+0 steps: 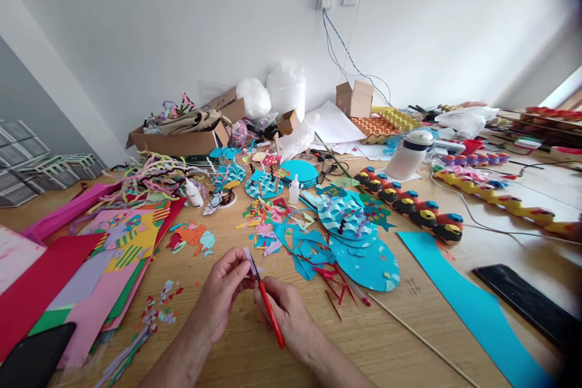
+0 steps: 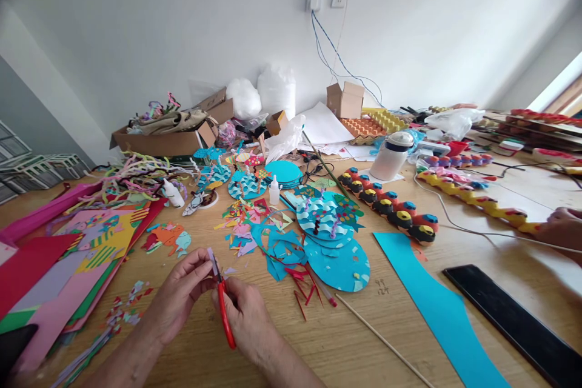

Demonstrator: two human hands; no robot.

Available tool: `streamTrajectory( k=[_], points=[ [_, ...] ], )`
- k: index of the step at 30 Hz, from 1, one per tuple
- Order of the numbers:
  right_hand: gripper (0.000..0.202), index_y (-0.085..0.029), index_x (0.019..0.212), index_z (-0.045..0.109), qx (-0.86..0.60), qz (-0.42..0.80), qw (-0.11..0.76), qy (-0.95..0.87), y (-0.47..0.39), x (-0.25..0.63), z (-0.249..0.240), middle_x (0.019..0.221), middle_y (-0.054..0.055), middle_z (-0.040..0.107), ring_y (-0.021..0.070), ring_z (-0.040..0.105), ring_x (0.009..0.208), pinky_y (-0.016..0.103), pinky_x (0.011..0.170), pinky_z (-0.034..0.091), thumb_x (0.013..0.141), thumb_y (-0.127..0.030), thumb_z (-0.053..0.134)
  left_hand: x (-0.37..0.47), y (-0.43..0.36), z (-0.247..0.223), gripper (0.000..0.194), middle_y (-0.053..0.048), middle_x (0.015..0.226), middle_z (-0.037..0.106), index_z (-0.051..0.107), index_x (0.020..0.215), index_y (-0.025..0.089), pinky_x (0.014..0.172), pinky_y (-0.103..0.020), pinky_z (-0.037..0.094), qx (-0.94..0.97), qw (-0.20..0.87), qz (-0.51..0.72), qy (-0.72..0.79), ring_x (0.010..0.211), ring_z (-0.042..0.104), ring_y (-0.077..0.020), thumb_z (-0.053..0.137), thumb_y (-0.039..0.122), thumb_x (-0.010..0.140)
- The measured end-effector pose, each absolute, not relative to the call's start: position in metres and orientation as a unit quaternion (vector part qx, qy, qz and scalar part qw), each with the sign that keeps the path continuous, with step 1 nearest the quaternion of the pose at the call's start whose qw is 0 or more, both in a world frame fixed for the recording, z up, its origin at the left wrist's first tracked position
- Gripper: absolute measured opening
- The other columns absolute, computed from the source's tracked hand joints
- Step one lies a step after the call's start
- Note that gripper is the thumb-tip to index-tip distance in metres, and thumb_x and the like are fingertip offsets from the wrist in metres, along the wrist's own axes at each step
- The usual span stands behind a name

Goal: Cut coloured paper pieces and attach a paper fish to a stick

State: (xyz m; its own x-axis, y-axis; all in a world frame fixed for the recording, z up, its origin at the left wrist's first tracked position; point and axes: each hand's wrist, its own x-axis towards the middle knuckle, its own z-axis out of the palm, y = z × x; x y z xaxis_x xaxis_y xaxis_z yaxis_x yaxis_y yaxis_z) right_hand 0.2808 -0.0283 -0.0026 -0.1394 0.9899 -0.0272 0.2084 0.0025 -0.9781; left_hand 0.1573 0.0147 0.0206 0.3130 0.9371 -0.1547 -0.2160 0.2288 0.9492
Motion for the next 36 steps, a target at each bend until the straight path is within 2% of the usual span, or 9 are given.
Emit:
streamTrajectory(
  k=[11,15,19,21,24,29,32,36],
  points=[
    [0.031,-0.019,0.056,0.032,-0.523,0.439,0.412,-0.603,-0.027,0.280,-0.012,0.053,-0.006,0.029,0.0073,0.026,0.050,0.020,0.044,0.020,0.082,-0.035,0.039,0.156,0.014,0.017,0.012,0.003,0.064,0.051,0.056,0.067,0.017,0.059,-0.021,0.043,0.445,0.677,0.427,0.401,0.062,0.047,-0.0101,0.059,0.028,0.071],
    [0.031,-0.019,0.057,0.035,-0.521,0.470,0.405,-0.586,-0.026,0.280,-0.013,0.052,-0.006,0.030,0.0075,0.028,0.049,0.020,0.045,0.021,0.082,-0.037,0.038,0.156,0.013,0.018,0.013,0.002,0.064,0.051,0.055,0.066,0.017,0.060,-0.022,0.042,0.469,0.668,0.417,0.401,0.062,0.047,-0.0108,0.056,0.028,0.073],
    [0.029,-0.019,0.061,0.039,-0.518,0.510,0.399,-0.558,-0.026,0.281,-0.012,0.052,-0.005,0.034,0.0083,0.033,0.048,0.020,0.045,0.024,0.082,-0.038,0.035,0.133,0.018,0.031,0.015,0.002,0.060,0.051,0.055,0.062,0.018,0.058,-0.021,0.040,0.518,0.621,0.396,0.435,0.059,0.046,-0.0113,0.057,0.029,0.071],
    [0.028,-0.019,0.061,0.038,-0.514,0.518,0.401,-0.554,-0.026,0.282,-0.012,0.052,-0.005,0.034,0.0085,0.034,0.047,0.020,0.045,0.026,0.082,-0.038,0.036,0.106,0.021,0.041,0.017,0.002,0.054,0.049,0.055,0.059,0.018,0.051,-0.020,0.037,0.559,0.578,0.371,0.464,0.053,0.043,-0.0112,0.061,0.031,0.067],
    [0.029,-0.019,0.062,0.039,-0.502,0.526,0.401,-0.557,-0.027,0.282,-0.013,0.052,-0.006,0.034,0.0087,0.035,0.047,0.020,0.045,0.027,0.081,-0.040,0.036,0.054,0.021,0.056,0.016,0.002,0.054,0.049,0.056,0.059,0.019,0.047,-0.020,0.033,0.621,0.495,0.304,0.526,0.050,0.041,-0.0117,0.063,0.034,0.063],
    [0.033,-0.019,0.064,0.040,-0.508,0.543,0.383,-0.547,-0.027,0.280,-0.012,0.050,-0.006,0.034,0.0090,0.036,0.045,0.020,0.043,0.028,0.080,-0.048,0.036,-0.019,0.003,0.057,0.021,0.003,0.059,0.052,0.054,0.060,0.019,0.054,-0.020,0.032,0.732,0.298,0.084,0.607,0.058,0.045,-0.0137,0.049,0.035,0.073],
    [0.034,-0.020,0.063,0.038,-0.515,0.547,0.373,-0.544,-0.027,0.279,-0.008,0.049,-0.006,0.035,0.0090,0.037,0.044,0.020,0.041,0.029,0.079,-0.050,0.037,-0.038,-0.009,0.041,0.022,0.002,0.064,0.056,0.055,0.065,0.020,0.058,-0.021,0.033,0.745,0.265,-0.019,0.612,0.063,0.050,-0.0149,0.041,0.032,0.077],
    [0.034,-0.019,0.062,0.040,-0.519,0.546,0.368,-0.546,-0.027,0.279,-0.008,0.049,-0.005,0.037,0.0092,0.038,0.044,0.020,0.042,0.029,0.079,-0.049,0.038,-0.041,-0.017,0.027,0.024,-0.002,0.077,0.062,0.059,0.076,0.022,0.061,-0.023,0.033,0.741,0.220,-0.073,0.630,0.073,0.055,-0.0181,0.036,0.026,0.078]
  ],
)
